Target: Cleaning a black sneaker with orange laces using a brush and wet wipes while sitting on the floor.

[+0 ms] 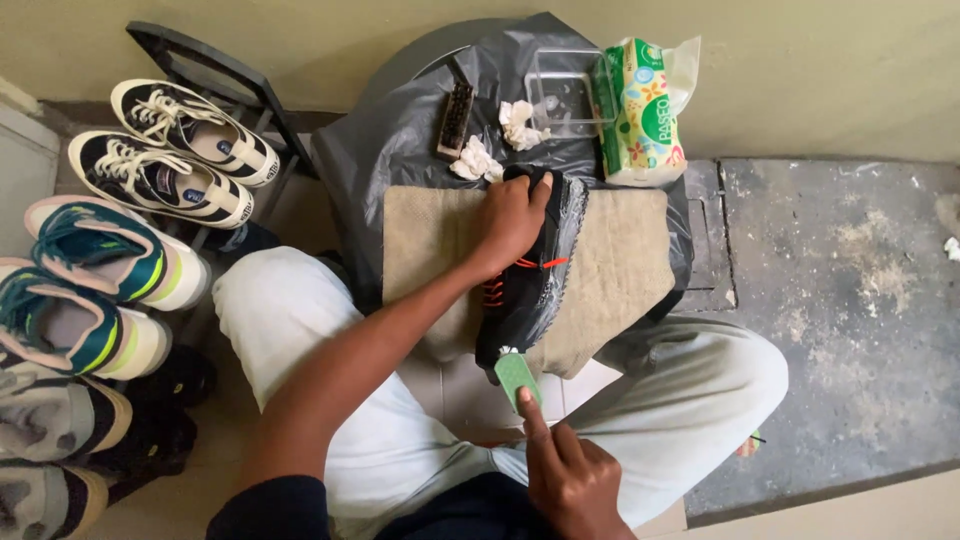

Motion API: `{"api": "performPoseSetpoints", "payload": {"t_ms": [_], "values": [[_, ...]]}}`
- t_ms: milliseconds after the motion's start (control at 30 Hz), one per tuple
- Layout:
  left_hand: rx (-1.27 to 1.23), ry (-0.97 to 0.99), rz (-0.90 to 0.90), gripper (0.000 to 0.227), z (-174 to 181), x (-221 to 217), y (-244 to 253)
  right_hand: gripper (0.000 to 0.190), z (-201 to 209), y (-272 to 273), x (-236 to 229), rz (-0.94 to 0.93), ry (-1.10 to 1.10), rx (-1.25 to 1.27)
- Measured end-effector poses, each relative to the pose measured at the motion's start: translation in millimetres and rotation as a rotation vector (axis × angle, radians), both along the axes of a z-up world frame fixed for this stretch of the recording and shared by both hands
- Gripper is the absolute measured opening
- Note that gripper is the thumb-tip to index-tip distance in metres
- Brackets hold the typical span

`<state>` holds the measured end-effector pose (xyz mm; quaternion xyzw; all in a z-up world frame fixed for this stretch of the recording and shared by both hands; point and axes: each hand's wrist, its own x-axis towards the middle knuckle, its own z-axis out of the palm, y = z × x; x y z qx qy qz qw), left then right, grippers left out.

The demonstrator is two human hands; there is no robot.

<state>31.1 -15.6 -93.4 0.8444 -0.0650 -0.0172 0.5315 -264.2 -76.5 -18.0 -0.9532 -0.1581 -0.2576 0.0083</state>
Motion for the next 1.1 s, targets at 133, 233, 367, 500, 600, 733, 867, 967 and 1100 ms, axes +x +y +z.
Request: {"api": "performPoseSetpoints", "payload": {"t_ms": [133, 233, 367, 500, 600, 733, 867, 967, 1100], "values": [[0.018, 0.035, 0.013, 0.055, 8, -1, 3, 0.041, 5, -18, 16, 0.011, 0.057, 0.093], [0.058, 0.044, -0.021, 0.056, 9, -3, 4, 0.040, 3, -30, 31, -0.055, 0.052, 0.059], [0.061, 0.061, -0.003, 0.057, 11, -3, 5, 0.042, -2, -40, 47, -0.107, 0.077, 0.119], [0.096, 0.009, -0.034, 0.057, 10, -5, 5, 0.044, -16, -60, 75, -0.178, 0.118, 0.231], [-0.025, -0.053, -0.116, 0.052, 16, -4, 16, 0.033, 8, -54, 117, -0.279, 0.210, 0.391], [-0.040, -0.027, -0.138, 0.051, 10, 0, 16, 0.034, 1, -63, 167, -0.357, 0.241, 0.329], [-0.030, -0.005, -0.142, 0.052, 15, -1, 18, 0.035, 6, -71, 214, -0.425, 0.345, 0.286], [-0.040, 0.010, -0.150, 0.052, 21, -4, 19, 0.037, 0, -80, 240, -0.436, 0.392, 0.243], [-0.037, 0.022, -0.148, 0.051, 22, -4, 20, 0.040, 15, -70, 241, -0.418, 0.406, 0.200]]}}
